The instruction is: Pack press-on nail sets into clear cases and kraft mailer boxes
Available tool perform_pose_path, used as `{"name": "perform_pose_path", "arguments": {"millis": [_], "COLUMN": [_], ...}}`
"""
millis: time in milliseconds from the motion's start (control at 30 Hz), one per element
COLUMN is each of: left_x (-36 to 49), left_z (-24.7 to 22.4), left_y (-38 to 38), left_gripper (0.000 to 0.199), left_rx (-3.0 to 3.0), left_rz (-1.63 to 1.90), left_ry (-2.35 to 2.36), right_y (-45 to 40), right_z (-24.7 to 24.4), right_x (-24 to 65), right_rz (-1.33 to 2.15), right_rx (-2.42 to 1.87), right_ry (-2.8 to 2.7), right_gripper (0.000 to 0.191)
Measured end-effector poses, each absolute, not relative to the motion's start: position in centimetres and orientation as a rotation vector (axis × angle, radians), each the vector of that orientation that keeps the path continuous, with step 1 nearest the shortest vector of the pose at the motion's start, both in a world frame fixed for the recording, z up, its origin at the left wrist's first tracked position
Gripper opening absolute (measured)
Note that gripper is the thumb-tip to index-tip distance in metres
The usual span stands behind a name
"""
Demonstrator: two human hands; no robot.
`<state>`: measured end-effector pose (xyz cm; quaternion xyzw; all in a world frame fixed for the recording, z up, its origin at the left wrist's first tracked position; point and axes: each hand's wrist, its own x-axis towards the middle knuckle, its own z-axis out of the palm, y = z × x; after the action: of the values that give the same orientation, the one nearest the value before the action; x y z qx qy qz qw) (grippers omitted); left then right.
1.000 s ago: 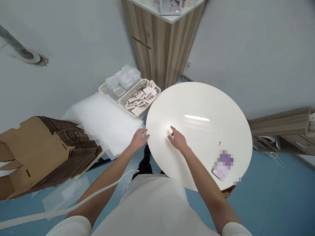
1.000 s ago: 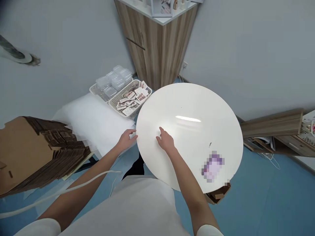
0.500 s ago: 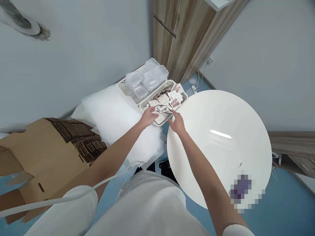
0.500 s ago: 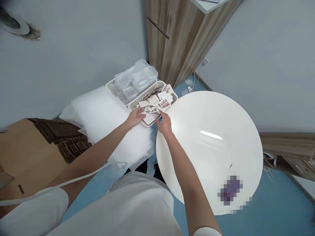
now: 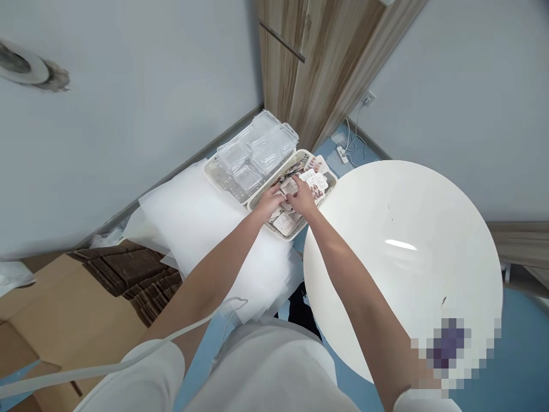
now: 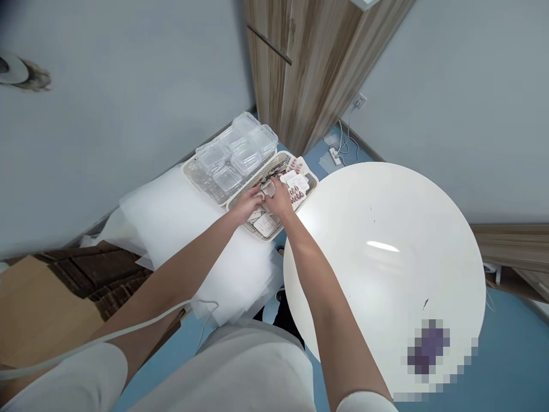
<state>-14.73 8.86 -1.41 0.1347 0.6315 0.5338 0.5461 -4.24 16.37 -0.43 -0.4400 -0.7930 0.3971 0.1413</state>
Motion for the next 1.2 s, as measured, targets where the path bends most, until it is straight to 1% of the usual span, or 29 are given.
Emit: {"name": "perform_pose_path", "arguments": {"millis": [133, 367, 600, 767, 900, 1033, 1200], "left_x": [-14.8, -15.0, -14.8, -14.4, -13.7, -12.7, -11.5], "left_z": [-2.2, -2.8, -1.8, -0.7, 0.2, 0.9, 1.6], "left_y": [9.3, 9.1, 8.5, 7.4, 6.1, 4.9, 2.9], "left_gripper": [0.062, 0.043, 0.038, 0.03, 0.022, 0.026, 0.028], "left_rx": [0.163, 0.224, 0.148, 0.018, -0.061, -0.108, -0.092], "left_rz": [1.321, 1.347, 1.33, 1.389, 1.484, 1.522, 1.507], "left_ry": [1.375, 1.316, 1.403, 1.421, 1.35, 1.311, 1.308], "right_y": [17.0, 16.4, 15.6, 14.7, 13.4, 11.6, 8.8], "right_z": [-1.0, -0.9, 0.5, 0.9, 1.2, 1.6, 2.5], "right_x": [-5.1, -5.4, -5.0, -4.0, -2.8, -1.4, 1.2], "right_rz": [1.205, 1.127, 1.033, 1.034, 1.163, 1.223, 1.243], "right_rx": [-1.299, -1.381, -1.404, -1.351, -1.317, -1.275, -1.196], "right_ry": [-2.32, -2.433, -2.539, -2.464, -2.326, -2.142, -1.978], "right_gripper": [0.065, 0.058, 0.053, 0.045, 0.035, 0.026, 0.022]}}
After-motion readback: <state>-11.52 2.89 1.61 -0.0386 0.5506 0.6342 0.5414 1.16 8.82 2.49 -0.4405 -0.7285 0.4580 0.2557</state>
